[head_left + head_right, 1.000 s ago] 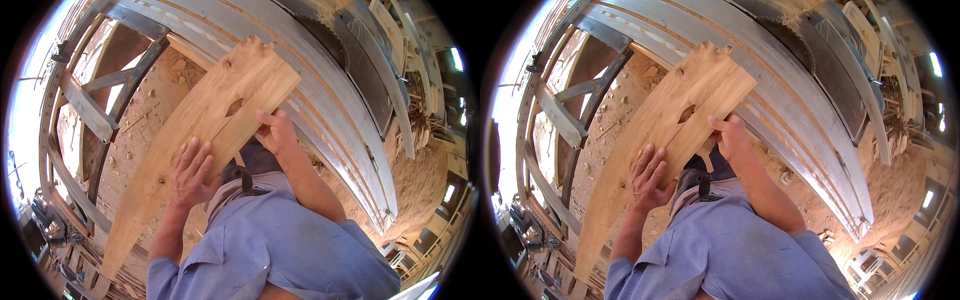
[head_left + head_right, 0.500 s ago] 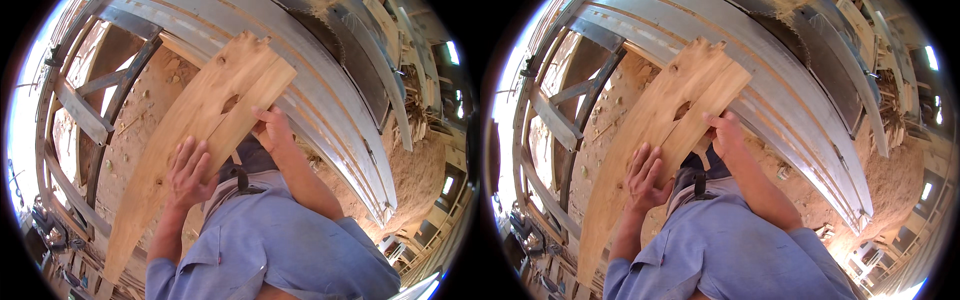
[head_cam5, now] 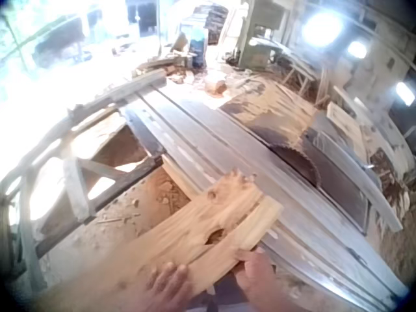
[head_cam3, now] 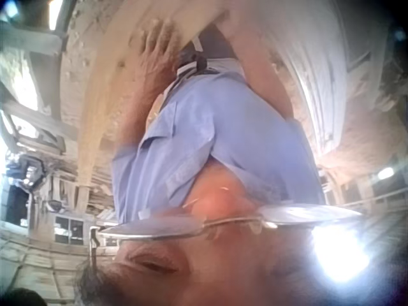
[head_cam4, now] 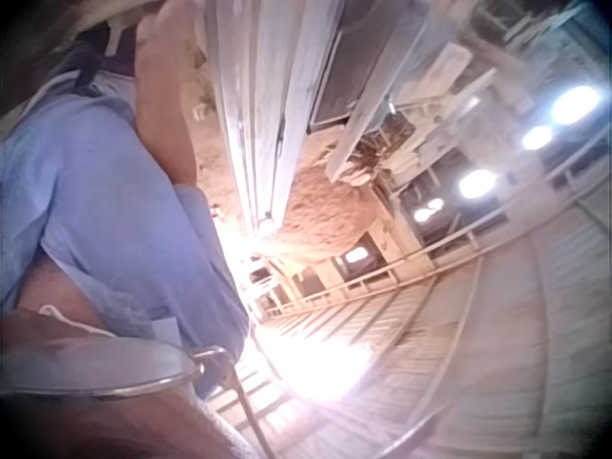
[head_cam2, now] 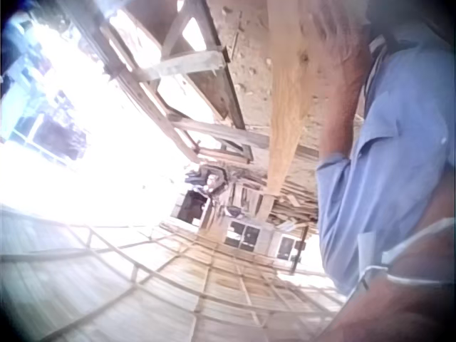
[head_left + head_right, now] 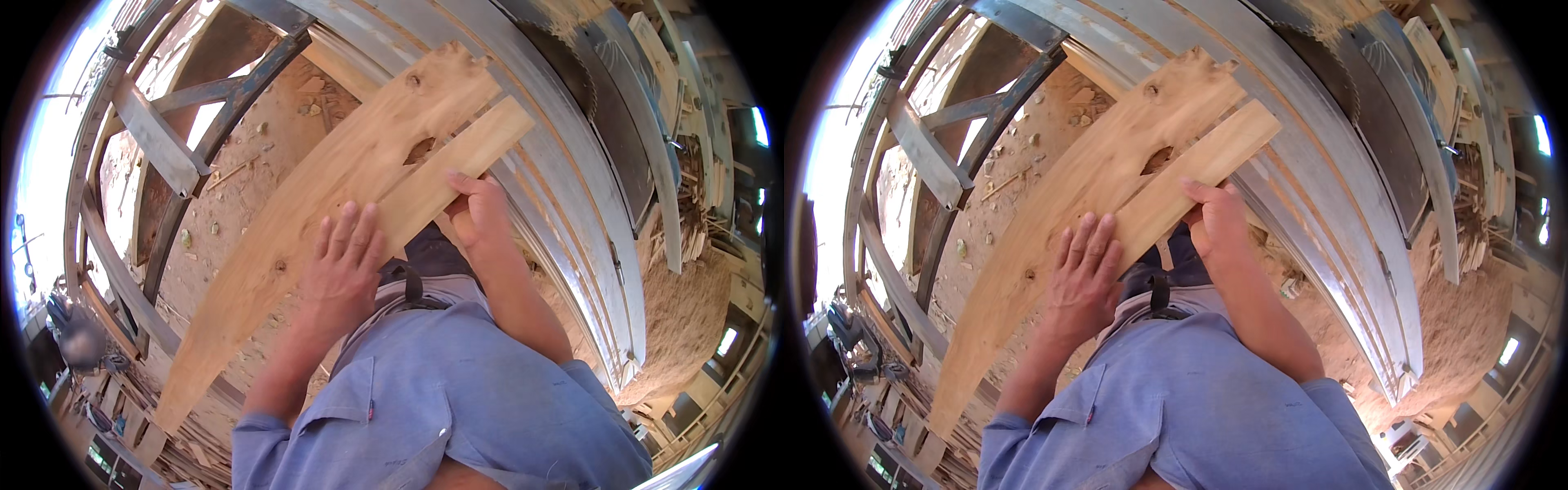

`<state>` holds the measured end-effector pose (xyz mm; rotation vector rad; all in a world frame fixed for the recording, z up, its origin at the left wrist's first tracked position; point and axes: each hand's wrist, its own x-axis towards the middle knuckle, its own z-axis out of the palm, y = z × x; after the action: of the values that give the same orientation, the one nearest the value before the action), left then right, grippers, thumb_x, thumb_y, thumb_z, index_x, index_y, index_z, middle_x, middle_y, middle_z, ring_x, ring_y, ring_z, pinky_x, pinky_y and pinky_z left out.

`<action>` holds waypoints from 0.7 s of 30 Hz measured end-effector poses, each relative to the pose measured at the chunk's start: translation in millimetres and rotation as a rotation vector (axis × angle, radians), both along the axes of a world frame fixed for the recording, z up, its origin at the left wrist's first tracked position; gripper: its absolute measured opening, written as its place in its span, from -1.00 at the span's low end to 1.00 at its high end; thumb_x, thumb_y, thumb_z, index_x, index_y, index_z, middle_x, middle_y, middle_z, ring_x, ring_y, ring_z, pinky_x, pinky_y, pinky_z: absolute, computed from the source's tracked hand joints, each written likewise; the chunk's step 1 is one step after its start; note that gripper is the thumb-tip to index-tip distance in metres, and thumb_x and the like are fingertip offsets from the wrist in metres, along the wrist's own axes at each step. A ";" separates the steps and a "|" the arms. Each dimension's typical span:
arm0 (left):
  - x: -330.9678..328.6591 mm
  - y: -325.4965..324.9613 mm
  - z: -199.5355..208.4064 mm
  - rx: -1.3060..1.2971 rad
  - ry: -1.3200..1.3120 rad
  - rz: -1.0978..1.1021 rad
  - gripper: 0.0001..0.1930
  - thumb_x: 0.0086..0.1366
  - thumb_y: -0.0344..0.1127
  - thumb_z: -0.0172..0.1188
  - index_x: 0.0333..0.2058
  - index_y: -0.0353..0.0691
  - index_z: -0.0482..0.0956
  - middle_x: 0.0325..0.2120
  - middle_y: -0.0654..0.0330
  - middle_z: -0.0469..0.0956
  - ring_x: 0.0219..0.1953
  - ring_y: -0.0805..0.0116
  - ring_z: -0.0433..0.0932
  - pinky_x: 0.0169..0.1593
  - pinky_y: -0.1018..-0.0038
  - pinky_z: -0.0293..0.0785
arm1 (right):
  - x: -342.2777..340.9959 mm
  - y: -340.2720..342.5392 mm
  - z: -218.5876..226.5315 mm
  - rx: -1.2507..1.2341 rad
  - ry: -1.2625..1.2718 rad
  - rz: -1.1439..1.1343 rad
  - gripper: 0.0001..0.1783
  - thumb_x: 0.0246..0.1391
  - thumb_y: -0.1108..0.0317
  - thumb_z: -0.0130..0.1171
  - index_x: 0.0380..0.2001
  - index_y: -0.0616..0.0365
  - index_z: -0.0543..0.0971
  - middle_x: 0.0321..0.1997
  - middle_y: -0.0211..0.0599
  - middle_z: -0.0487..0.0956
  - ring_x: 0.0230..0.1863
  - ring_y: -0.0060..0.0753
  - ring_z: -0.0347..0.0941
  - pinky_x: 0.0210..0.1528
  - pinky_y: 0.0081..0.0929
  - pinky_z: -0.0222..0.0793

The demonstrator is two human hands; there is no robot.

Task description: The person picks up wooden planks and places them on a table saw to cut them into smaller pieces. They repeatedly retrieve planks from a pile on the floor, feed them through the saw, and then stack the resulting cut pieces on a nearby pile of sawdust.

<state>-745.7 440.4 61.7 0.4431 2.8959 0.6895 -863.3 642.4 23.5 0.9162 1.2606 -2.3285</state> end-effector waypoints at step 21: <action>-10.0 -38.1 36.6 0.202 -0.308 0.265 -0.35 0.16 -0.61 0.19 0.29 -0.28 0.39 -0.01 -0.27 0.59 0.06 -0.28 0.56 0.11 0.11 0.50 | 65.1 -37.0 8.2 0.083 0.321 0.176 -0.16 0.12 0.60 0.10 0.45 0.46 0.06 0.46 0.17 0.26 0.49 -0.06 0.20 0.50 -0.23 0.11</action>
<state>-755.7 402.3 98.3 -0.0321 2.6250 0.9958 -798.2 605.4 31.7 0.4418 1.5036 -2.3599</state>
